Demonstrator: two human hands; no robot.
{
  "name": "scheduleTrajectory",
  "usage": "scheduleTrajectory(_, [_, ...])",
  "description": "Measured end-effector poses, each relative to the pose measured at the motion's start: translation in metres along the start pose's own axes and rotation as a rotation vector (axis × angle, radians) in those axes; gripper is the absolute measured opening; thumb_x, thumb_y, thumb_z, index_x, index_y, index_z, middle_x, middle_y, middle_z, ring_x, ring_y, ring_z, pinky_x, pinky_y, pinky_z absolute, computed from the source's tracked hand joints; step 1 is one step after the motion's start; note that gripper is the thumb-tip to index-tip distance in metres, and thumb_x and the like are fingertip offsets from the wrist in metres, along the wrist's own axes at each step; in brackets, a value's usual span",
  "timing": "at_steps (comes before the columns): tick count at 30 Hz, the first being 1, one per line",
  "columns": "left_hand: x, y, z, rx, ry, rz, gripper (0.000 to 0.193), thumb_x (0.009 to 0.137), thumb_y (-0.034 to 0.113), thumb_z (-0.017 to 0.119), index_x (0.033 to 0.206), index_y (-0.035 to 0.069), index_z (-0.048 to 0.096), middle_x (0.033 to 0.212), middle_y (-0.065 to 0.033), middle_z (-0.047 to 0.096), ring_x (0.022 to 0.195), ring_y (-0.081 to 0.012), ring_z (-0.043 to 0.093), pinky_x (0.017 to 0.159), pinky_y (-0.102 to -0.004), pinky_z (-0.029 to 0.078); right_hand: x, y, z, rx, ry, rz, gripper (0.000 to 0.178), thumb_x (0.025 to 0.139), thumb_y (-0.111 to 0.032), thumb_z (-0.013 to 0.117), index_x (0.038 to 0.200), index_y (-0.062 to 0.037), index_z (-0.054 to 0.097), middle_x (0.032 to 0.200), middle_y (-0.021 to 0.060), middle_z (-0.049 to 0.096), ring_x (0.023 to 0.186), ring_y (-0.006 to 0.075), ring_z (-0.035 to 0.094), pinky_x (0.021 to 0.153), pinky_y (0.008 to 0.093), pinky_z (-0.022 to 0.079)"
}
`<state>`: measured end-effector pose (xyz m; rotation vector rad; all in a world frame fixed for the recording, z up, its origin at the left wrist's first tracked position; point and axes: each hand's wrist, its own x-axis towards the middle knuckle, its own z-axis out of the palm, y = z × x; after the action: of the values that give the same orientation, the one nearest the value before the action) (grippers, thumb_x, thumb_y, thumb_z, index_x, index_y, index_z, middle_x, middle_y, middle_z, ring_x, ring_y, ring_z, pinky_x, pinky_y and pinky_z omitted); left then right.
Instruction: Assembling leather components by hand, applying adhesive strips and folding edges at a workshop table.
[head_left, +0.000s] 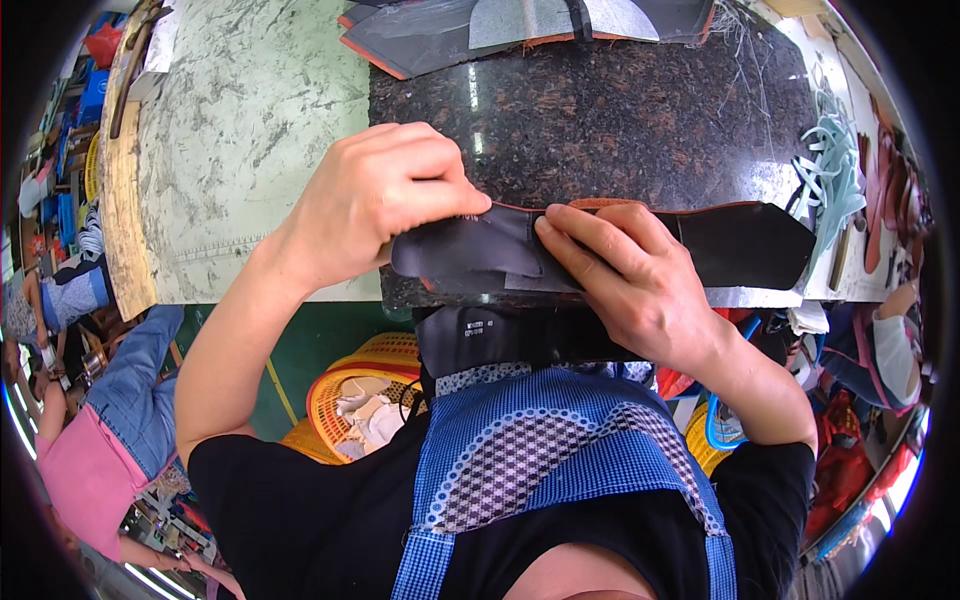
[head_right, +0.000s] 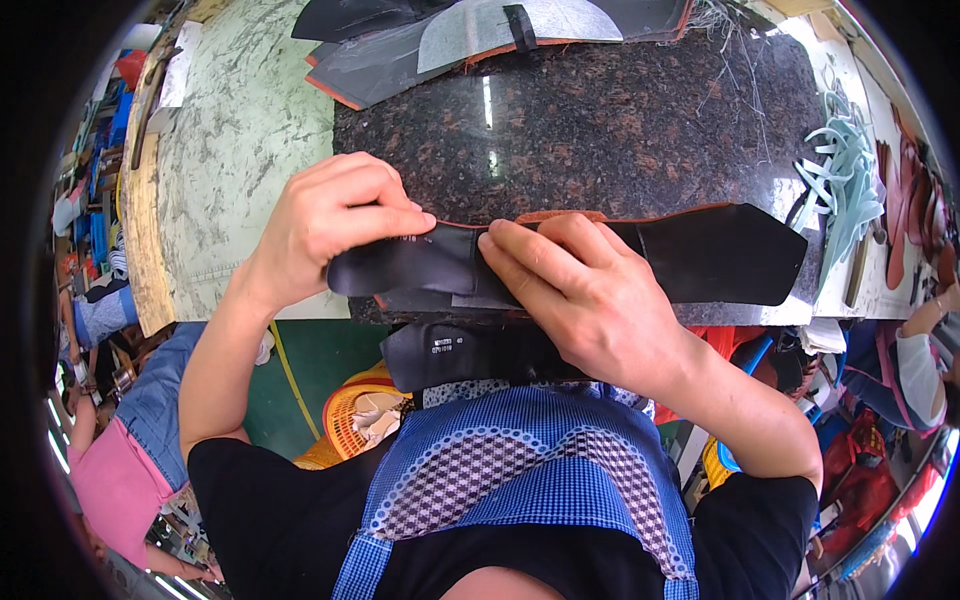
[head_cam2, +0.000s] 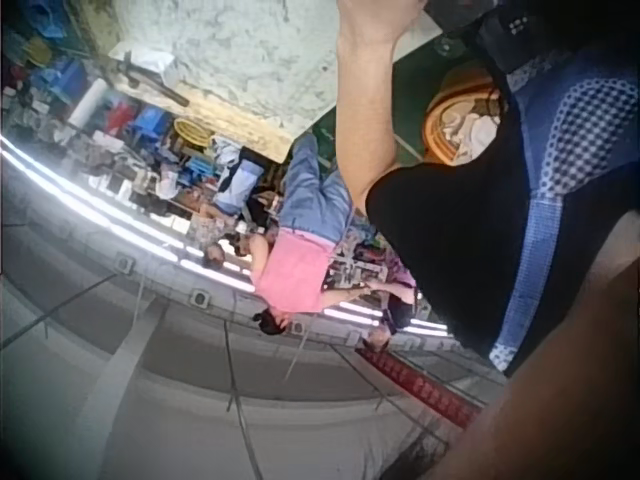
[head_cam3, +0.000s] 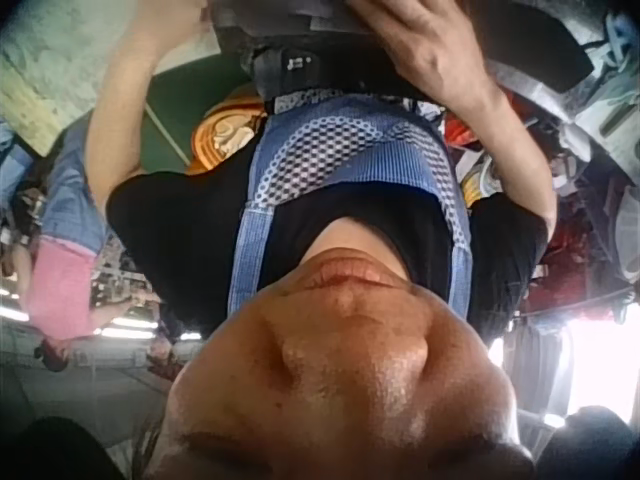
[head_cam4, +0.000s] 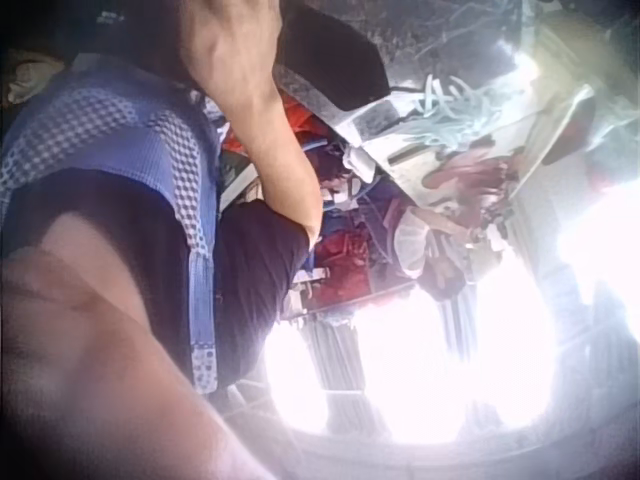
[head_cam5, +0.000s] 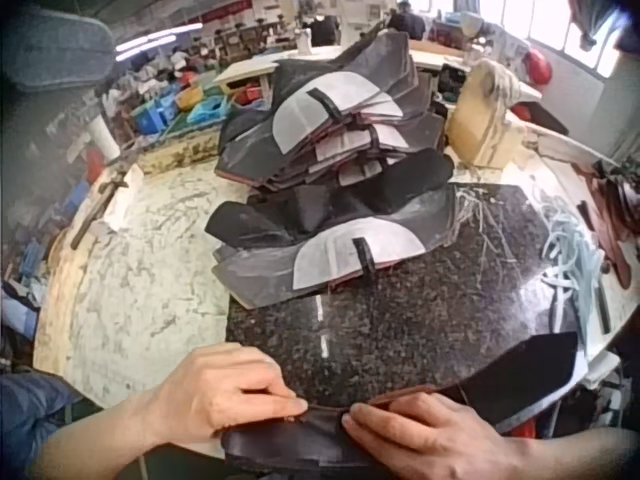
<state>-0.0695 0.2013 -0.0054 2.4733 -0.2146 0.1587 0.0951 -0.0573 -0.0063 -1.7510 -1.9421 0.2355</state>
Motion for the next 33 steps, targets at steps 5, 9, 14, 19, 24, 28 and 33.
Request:
scheduleTrajectory(5, [-0.008, -0.001, 0.0, 0.384, 0.045, 0.336, 0.035, 0.072, 0.011, 0.077, 0.107, 0.01, 0.081, 0.096, -0.0027, 0.071, 0.098, -0.023, 0.07, 0.086, -0.039, 0.058, 0.004, 0.004, -0.007, -0.072, -0.149, -0.05, 0.056, 0.083, -0.016, 0.063, 0.137, -0.0003, 0.069, 0.15, 0.006, 0.06, 0.116, 0.026, 0.062, 0.103, 0.0408, 0.055])
scheduleTrajectory(9, [-0.019, -0.004, -0.022, 0.494, -0.062, 0.295, 0.044, 0.077, 0.01, 0.075, 0.12, 0.018, 0.079, 0.111, -0.0051, 0.07, 0.11, -0.0256, 0.068, 0.097, -0.0427, 0.057, 0.02, 0.003, -0.016, -0.154, -0.334, -0.113, 0.061, 0.085, -0.02, 0.066, 0.143, -0.0038, 0.066, 0.157, -0.0002, 0.057, 0.11, 0.0226, 0.06, 0.095, 0.0352, 0.055])
scheduleTrajectory(14, [-0.012, 0.01, -0.026, 0.433, -0.142, 0.147, 0.049, 0.075, 0.001, 0.073, 0.12, 0.021, 0.077, 0.119, -0.0072, 0.068, 0.115, -0.0289, 0.065, 0.103, -0.0473, 0.052, 0.027, -0.003, -0.025, -0.167, -0.392, -0.101, 0.06, 0.079, -0.02, 0.072, 0.136, -0.0038, 0.071, 0.152, -0.0003, 0.062, 0.105, 0.0201, 0.059, 0.085, 0.0327, 0.056])
scheduleTrajectory(19, [0.001, 0.043, -0.015, 0.46, -0.191, 0.104, 0.044, 0.075, 0.007, 0.069, 0.118, 0.007, 0.075, 0.119, -0.009, 0.069, 0.116, -0.0285, 0.065, 0.104, -0.0468, 0.049, -0.004, 0.006, -0.056, -0.112, -0.301, -0.011, 0.03, 0.069, -0.016, 0.076, 0.094, -0.0014, 0.081, 0.127, 0.0042, 0.075, 0.105, 0.024, 0.061, 0.084, 0.036, 0.057])
scheduleTrajectory(24, [0.014, 0.089, 0.053, 0.258, -0.102, 0.186, 0.054, 0.077, 0.02, 0.071, 0.123, -0.008, 0.07, 0.133, -0.0205, 0.068, 0.125, -0.0335, 0.066, 0.115, -0.0493, 0.048, -0.019, 0.028, -0.06, 0.211, -0.292, 0.055, 0.031, 0.073, -0.013, 0.075, 0.101, -0.0026, 0.081, 0.137, 0.0052, 0.072, 0.122, 0.0305, 0.062, 0.103, 0.0445, 0.055])
scheduleTrajectory(28, [-0.01, 0.124, 0.086, 0.544, -0.3, -0.032, 0.087, 0.088, 0.035, 0.076, 0.155, -0.011, 0.044, 0.167, -0.029, 0.038, 0.158, -0.04, 0.035, 0.132, -0.0517, 0.027, -0.033, 0.007, -0.052, -0.028, -0.183, 0.045, 0.043, 0.071, -0.008, 0.079, 0.114, -0.0042, 0.078, 0.14, 0.0042, 0.07, 0.124, 0.0289, 0.063, 0.103, 0.0442, 0.054])
scheduleTrajectory(33, [-0.059, 0.1, 0.087, 0.406, -0.002, -0.263, 0.112, 0.071, 0.041, 0.093, 0.159, -0.006, 0.041, 0.169, -0.0233, 0.038, 0.157, -0.0382, 0.037, 0.13, -0.0507, 0.031, -0.031, -0.015, -0.043, -0.211, -0.103, 0.008, 0.039, 0.071, -0.006, 0.08, 0.109, -0.0028, 0.076, 0.116, 0.0069, 0.068, 0.12, 0.0277, 0.064, 0.099, 0.0426, 0.052])
